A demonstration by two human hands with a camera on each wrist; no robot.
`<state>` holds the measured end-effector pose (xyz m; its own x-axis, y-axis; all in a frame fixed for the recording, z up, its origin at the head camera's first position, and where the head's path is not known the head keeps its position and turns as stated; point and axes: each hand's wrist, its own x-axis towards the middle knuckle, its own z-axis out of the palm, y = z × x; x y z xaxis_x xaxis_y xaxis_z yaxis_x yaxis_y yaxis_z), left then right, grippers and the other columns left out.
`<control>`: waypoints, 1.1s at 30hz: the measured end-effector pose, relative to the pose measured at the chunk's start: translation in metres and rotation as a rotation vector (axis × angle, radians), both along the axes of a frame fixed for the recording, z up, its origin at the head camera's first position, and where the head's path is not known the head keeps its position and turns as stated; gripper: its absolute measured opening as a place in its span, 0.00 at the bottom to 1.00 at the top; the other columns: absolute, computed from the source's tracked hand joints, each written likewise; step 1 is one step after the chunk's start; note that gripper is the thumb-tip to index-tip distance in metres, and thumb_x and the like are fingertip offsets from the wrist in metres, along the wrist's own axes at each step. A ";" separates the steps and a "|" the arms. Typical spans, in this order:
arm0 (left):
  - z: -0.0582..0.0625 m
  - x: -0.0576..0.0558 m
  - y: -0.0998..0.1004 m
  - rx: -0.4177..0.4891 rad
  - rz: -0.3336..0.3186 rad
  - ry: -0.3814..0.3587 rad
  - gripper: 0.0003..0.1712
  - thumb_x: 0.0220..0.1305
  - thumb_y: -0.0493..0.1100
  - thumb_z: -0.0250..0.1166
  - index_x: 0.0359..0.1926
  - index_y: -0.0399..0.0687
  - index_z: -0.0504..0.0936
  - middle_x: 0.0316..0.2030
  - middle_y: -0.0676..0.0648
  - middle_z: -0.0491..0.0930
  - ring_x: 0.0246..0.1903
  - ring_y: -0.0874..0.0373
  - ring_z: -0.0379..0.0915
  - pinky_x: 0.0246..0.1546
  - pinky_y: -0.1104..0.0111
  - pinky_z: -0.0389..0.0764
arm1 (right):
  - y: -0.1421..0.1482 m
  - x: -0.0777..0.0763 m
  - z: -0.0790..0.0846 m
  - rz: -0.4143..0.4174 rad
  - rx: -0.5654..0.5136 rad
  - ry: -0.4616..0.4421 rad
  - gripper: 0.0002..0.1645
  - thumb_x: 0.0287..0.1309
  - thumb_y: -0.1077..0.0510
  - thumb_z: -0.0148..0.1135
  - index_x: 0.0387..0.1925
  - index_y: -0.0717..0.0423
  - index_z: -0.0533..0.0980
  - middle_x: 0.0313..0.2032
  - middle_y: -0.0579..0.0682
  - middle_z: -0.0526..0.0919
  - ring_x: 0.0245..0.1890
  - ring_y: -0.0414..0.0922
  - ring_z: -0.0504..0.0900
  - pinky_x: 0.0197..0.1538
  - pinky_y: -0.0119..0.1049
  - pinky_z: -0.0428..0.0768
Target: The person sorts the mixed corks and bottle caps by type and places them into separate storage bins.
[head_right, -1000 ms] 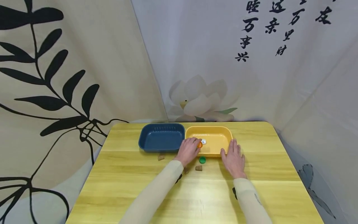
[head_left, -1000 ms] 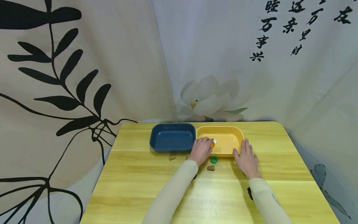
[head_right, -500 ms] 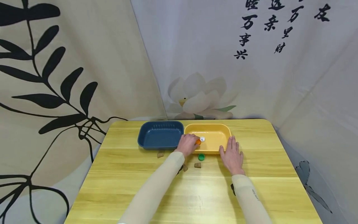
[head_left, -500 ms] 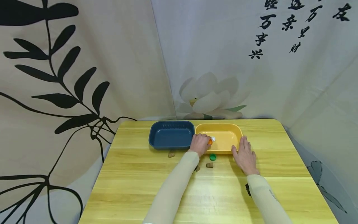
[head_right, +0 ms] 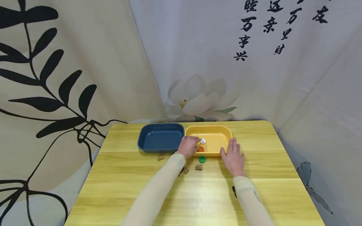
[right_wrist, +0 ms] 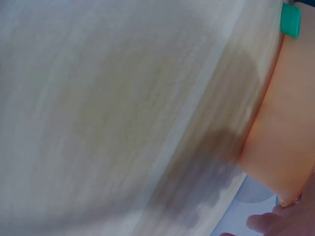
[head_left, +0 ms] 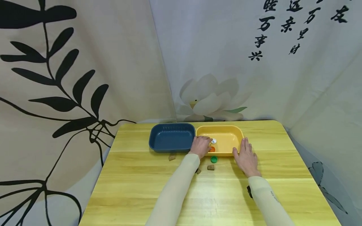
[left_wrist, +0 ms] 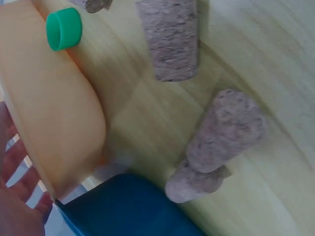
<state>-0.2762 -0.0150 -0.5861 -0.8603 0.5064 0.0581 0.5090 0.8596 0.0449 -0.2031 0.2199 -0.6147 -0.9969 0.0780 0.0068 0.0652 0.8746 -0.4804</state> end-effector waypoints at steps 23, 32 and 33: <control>-0.007 0.028 -0.079 0.197 0.135 0.033 0.37 0.76 0.62 0.57 0.77 0.52 0.67 0.79 0.44 0.58 0.79 0.41 0.48 0.73 0.32 0.47 | 0.000 0.000 -0.003 -0.022 0.010 -0.006 0.47 0.80 0.38 0.35 0.81 0.65 0.37 0.82 0.63 0.37 0.78 0.69 0.44 0.69 0.77 0.51; -0.012 0.043 -0.096 0.164 0.195 0.028 0.40 0.75 0.65 0.55 0.79 0.52 0.65 0.80 0.43 0.56 0.79 0.36 0.46 0.69 0.25 0.44 | -0.001 0.000 0.000 -0.018 0.015 -0.013 0.47 0.80 0.38 0.34 0.81 0.66 0.37 0.81 0.64 0.36 0.78 0.70 0.44 0.70 0.77 0.50; -0.013 0.045 -0.098 0.159 0.202 0.025 0.40 0.75 0.65 0.55 0.79 0.53 0.65 0.80 0.43 0.56 0.79 0.36 0.45 0.69 0.25 0.43 | -0.001 0.001 0.000 -0.018 0.015 -0.015 0.48 0.80 0.38 0.34 0.81 0.66 0.37 0.82 0.64 0.36 0.78 0.70 0.43 0.70 0.77 0.49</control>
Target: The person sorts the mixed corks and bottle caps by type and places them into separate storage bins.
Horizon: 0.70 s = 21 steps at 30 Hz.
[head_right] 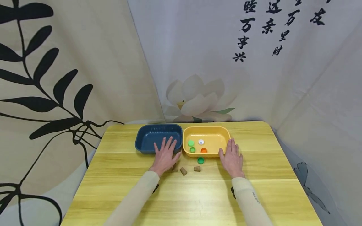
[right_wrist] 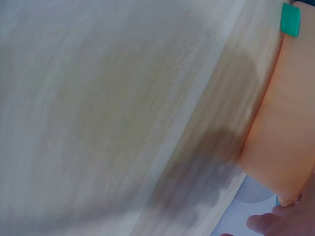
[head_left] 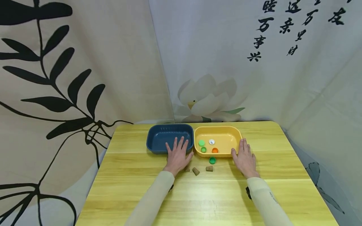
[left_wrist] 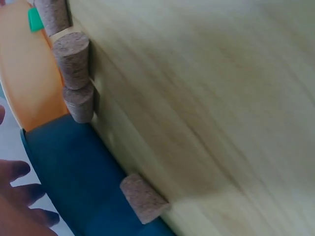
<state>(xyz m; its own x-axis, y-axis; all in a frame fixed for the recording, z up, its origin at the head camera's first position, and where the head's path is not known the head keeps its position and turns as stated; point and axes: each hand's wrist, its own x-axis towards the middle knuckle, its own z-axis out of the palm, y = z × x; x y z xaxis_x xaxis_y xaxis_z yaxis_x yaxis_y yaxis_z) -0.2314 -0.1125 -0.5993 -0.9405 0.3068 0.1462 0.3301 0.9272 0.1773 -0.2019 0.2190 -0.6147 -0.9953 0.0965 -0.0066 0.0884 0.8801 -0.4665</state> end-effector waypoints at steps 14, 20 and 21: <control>-0.015 0.012 -0.013 -0.068 0.022 0.037 0.42 0.75 0.70 0.50 0.80 0.56 0.64 0.79 0.41 0.56 0.79 0.34 0.44 0.66 0.22 0.43 | 0.003 0.005 0.000 0.005 -0.052 0.073 0.52 0.79 0.31 0.31 0.81 0.67 0.39 0.81 0.62 0.31 0.78 0.71 0.42 0.71 0.76 0.47; -0.016 0.012 -0.013 -0.077 0.021 0.048 0.42 0.75 0.70 0.51 0.80 0.56 0.64 0.79 0.41 0.56 0.78 0.34 0.45 0.66 0.22 0.44 | 0.002 0.010 0.004 -0.010 -0.062 0.180 0.51 0.78 0.32 0.37 0.82 0.65 0.41 0.82 0.62 0.34 0.79 0.69 0.42 0.71 0.76 0.47; -0.016 0.012 -0.013 -0.081 0.020 0.047 0.42 0.75 0.71 0.50 0.80 0.56 0.63 0.80 0.42 0.56 0.79 0.34 0.45 0.66 0.22 0.44 | 0.001 0.012 0.005 -0.007 -0.060 0.190 0.51 0.78 0.33 0.38 0.82 0.65 0.41 0.82 0.62 0.35 0.79 0.69 0.42 0.71 0.76 0.47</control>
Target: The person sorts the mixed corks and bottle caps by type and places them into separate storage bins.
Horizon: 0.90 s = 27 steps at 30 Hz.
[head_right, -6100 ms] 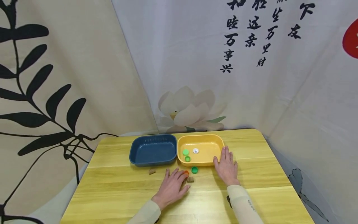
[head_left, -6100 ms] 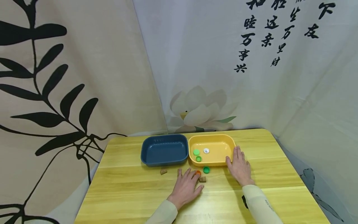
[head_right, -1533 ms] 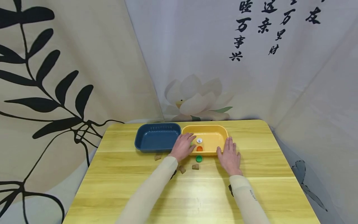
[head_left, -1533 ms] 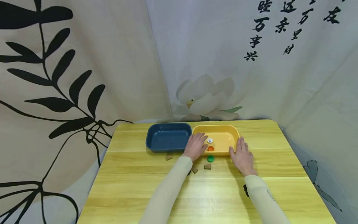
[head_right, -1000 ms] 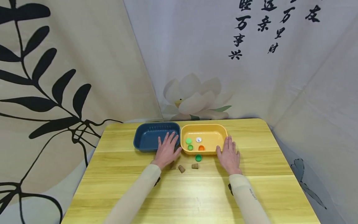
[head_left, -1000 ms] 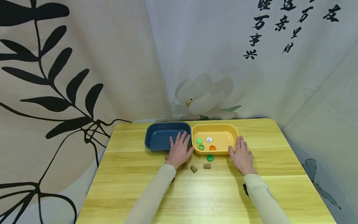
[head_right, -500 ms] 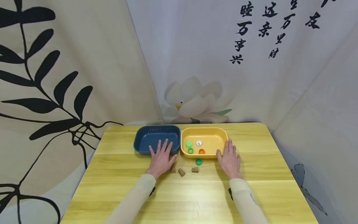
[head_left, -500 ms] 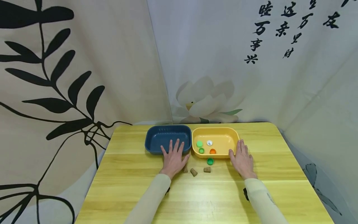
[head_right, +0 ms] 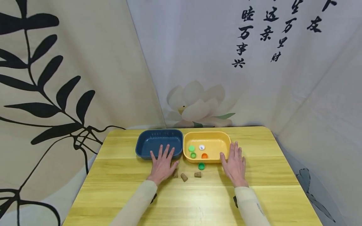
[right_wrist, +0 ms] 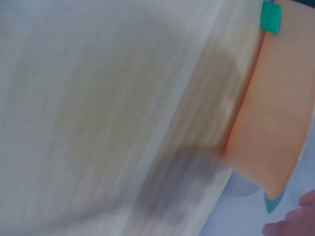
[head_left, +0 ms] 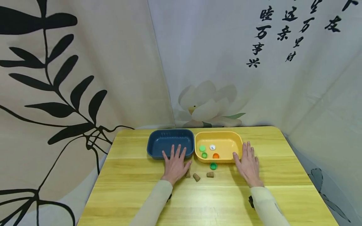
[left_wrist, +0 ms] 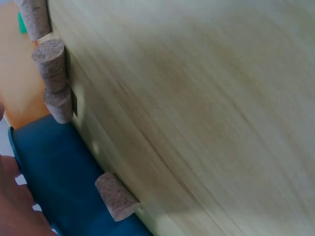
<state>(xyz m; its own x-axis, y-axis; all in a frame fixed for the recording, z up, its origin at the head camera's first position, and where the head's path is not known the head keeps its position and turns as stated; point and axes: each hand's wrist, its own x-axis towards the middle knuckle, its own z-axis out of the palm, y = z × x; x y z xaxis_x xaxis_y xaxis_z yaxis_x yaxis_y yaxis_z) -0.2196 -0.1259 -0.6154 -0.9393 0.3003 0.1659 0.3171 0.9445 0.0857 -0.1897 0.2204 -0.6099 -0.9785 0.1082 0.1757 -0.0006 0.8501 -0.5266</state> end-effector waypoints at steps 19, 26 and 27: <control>-0.002 0.000 -0.001 -0.008 -0.007 0.016 0.42 0.74 0.71 0.50 0.79 0.56 0.64 0.79 0.42 0.57 0.79 0.35 0.45 0.66 0.22 0.44 | -0.042 0.041 0.006 0.122 0.113 0.324 0.44 0.69 0.44 0.62 0.76 0.61 0.62 0.74 0.66 0.64 0.73 0.69 0.61 0.67 0.71 0.64; -0.003 0.000 -0.001 0.001 -0.005 0.010 0.42 0.75 0.71 0.49 0.80 0.56 0.64 0.79 0.42 0.57 0.79 0.35 0.45 0.66 0.22 0.43 | -0.058 0.052 0.002 0.200 0.126 0.386 0.39 0.67 0.46 0.63 0.73 0.59 0.67 0.69 0.65 0.70 0.71 0.67 0.66 0.65 0.69 0.68; -0.003 0.000 -0.001 -0.003 -0.002 0.006 0.42 0.75 0.72 0.48 0.80 0.57 0.63 0.79 0.43 0.56 0.79 0.35 0.44 0.66 0.23 0.43 | -0.060 0.053 0.001 0.209 0.131 0.390 0.38 0.67 0.46 0.63 0.73 0.59 0.68 0.69 0.65 0.71 0.70 0.67 0.67 0.65 0.68 0.69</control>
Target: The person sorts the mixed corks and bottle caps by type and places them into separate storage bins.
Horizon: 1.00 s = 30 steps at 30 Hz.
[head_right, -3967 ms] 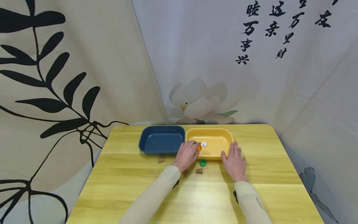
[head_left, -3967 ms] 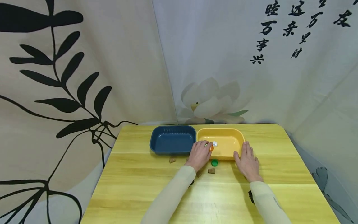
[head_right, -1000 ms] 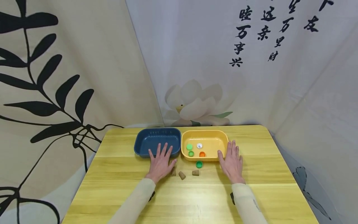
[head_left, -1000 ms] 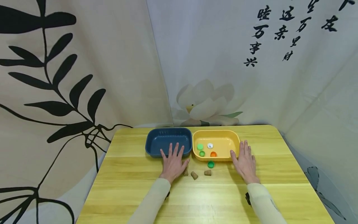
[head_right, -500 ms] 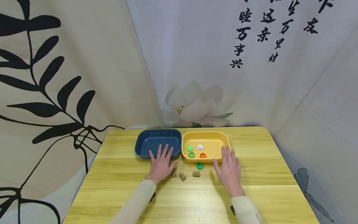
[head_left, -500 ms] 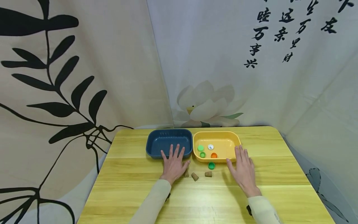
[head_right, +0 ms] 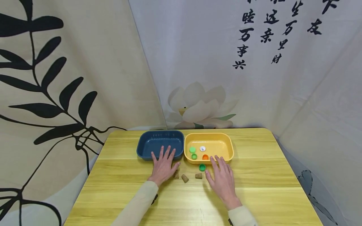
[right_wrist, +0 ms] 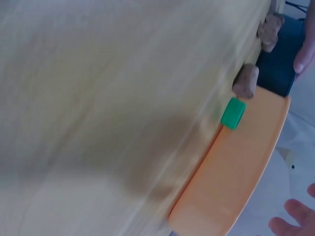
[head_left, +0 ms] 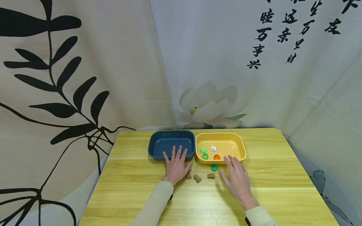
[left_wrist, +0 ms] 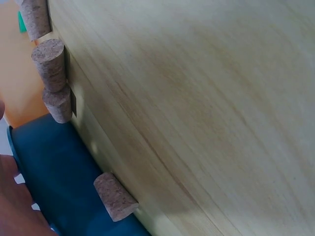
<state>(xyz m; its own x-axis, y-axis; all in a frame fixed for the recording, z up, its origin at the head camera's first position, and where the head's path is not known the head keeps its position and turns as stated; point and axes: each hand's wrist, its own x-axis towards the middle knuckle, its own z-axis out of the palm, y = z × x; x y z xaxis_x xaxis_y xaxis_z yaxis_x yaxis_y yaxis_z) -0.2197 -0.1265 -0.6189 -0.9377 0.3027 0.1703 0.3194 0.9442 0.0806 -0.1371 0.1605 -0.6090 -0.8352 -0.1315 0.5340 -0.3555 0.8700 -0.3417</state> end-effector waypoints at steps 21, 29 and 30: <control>0.001 0.001 0.001 0.004 0.003 -0.001 0.41 0.75 0.71 0.50 0.79 0.56 0.65 0.79 0.43 0.57 0.79 0.36 0.44 0.66 0.23 0.42 | -0.027 -0.001 -0.012 0.004 0.170 -0.256 0.29 0.71 0.39 0.62 0.67 0.46 0.78 0.61 0.61 0.79 0.62 0.63 0.76 0.56 0.67 0.77; 0.002 0.001 0.001 -0.004 0.000 0.007 0.41 0.75 0.71 0.49 0.79 0.56 0.65 0.79 0.43 0.57 0.79 0.35 0.45 0.66 0.22 0.44 | -0.034 -0.007 -0.016 0.003 0.214 -0.359 0.32 0.72 0.36 0.59 0.69 0.46 0.76 0.65 0.62 0.76 0.63 0.64 0.75 0.56 0.68 0.76; 0.002 0.001 0.001 -0.004 -0.001 0.008 0.42 0.75 0.71 0.49 0.79 0.56 0.65 0.79 0.42 0.58 0.79 0.35 0.45 0.66 0.22 0.44 | -0.035 -0.007 -0.017 0.000 0.212 -0.370 0.32 0.72 0.36 0.58 0.70 0.46 0.76 0.65 0.62 0.76 0.63 0.65 0.74 0.56 0.68 0.76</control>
